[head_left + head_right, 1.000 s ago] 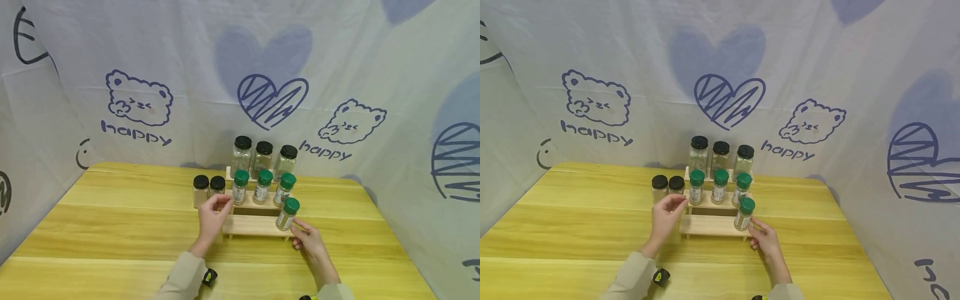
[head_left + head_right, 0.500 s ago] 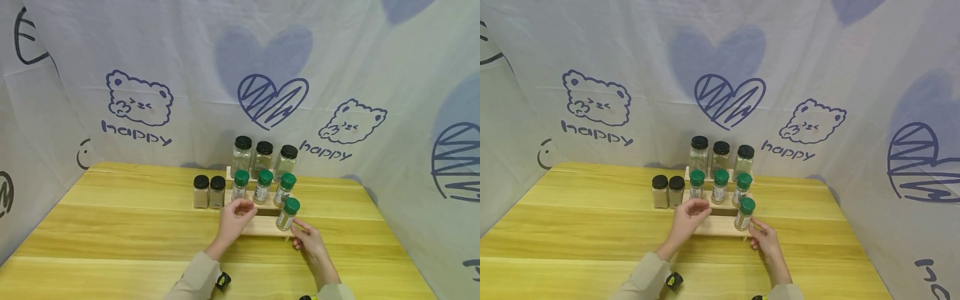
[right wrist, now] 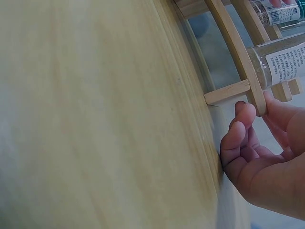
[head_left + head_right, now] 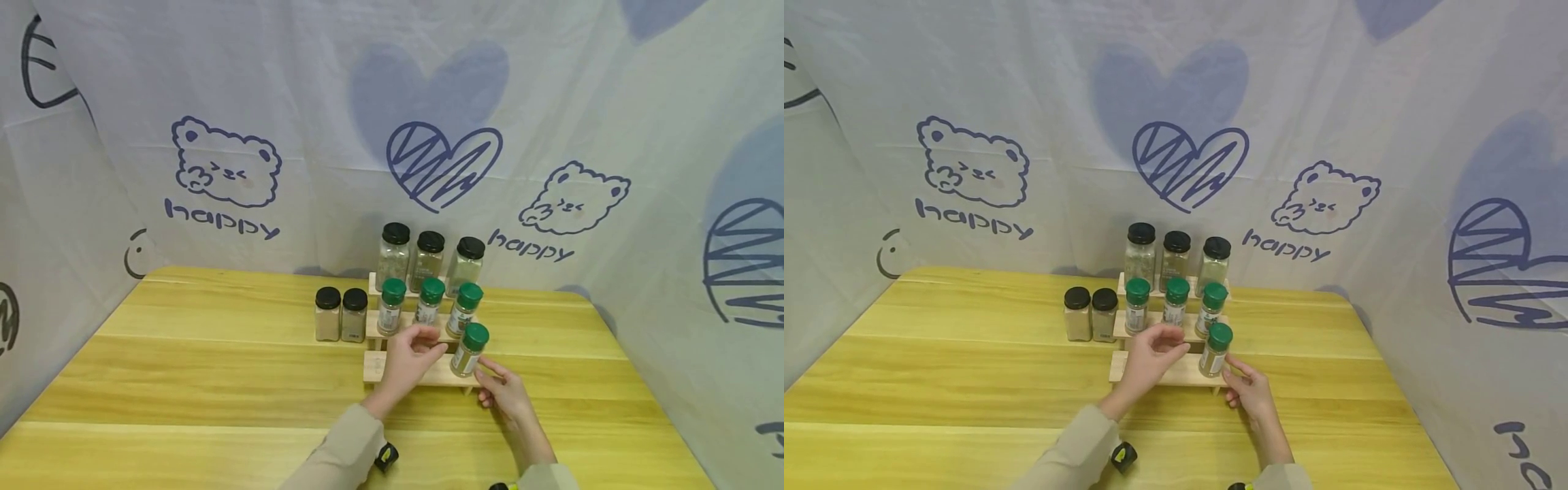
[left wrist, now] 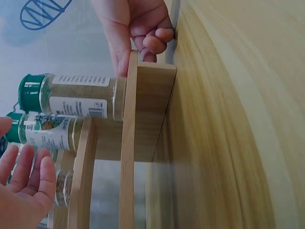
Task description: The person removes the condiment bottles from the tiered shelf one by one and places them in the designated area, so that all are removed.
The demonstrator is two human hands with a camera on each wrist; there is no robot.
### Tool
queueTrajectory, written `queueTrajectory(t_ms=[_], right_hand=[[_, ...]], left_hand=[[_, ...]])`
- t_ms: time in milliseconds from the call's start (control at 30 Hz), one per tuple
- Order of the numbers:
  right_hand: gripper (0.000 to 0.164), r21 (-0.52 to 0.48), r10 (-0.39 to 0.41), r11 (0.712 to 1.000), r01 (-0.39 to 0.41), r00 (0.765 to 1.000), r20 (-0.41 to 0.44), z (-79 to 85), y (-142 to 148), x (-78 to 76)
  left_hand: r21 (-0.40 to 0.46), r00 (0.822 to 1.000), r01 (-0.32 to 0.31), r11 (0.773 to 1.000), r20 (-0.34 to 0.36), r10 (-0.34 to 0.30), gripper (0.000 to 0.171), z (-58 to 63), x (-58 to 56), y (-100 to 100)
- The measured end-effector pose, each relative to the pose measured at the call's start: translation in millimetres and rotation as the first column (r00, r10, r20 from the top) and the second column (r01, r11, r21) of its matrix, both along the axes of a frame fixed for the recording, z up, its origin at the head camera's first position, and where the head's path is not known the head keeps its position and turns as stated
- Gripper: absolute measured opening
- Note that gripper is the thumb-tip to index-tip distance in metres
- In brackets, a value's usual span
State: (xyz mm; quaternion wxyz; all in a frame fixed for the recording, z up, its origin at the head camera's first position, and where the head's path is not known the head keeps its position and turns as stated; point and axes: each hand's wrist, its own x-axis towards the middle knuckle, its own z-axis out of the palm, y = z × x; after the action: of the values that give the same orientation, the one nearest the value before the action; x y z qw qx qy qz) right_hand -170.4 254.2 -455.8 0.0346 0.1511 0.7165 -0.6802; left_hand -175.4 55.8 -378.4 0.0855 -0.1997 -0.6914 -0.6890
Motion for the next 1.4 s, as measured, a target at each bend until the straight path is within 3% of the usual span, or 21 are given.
queueTrajectory(t_ms=[400,600,833,1400], right_hand=[[0.042,0.009,0.005,1.000,-0.005,1.000,0.002,1.3,-0.3,-0.1],[0.042,0.000,0.008,1.000,-0.008,1.000,-0.001,1.5,0.1,0.3],[0.043,-0.019,0.020,1.000,-0.020,1.000,-0.003,1.2,0.7,0.9],[0.042,0.012,0.008,1.000,-0.008,1.000,-0.005,0.8,0.2,0.4]], left_hand=[[0.014,0.999,0.028,1.000,0.015,-0.029,0.028,-1.8,-5.7,15.0],[0.036,1.000,0.018,0.999,-0.009,-0.017,0.029,-3.6,-8.9,22.6],[0.024,1.000,0.030,0.999,-0.001,-0.030,0.032,1.1,-8.3,29.7],[-0.038,0.992,0.074,0.997,-0.102,-0.078,0.041,-1.7,-8.3,41.4]])
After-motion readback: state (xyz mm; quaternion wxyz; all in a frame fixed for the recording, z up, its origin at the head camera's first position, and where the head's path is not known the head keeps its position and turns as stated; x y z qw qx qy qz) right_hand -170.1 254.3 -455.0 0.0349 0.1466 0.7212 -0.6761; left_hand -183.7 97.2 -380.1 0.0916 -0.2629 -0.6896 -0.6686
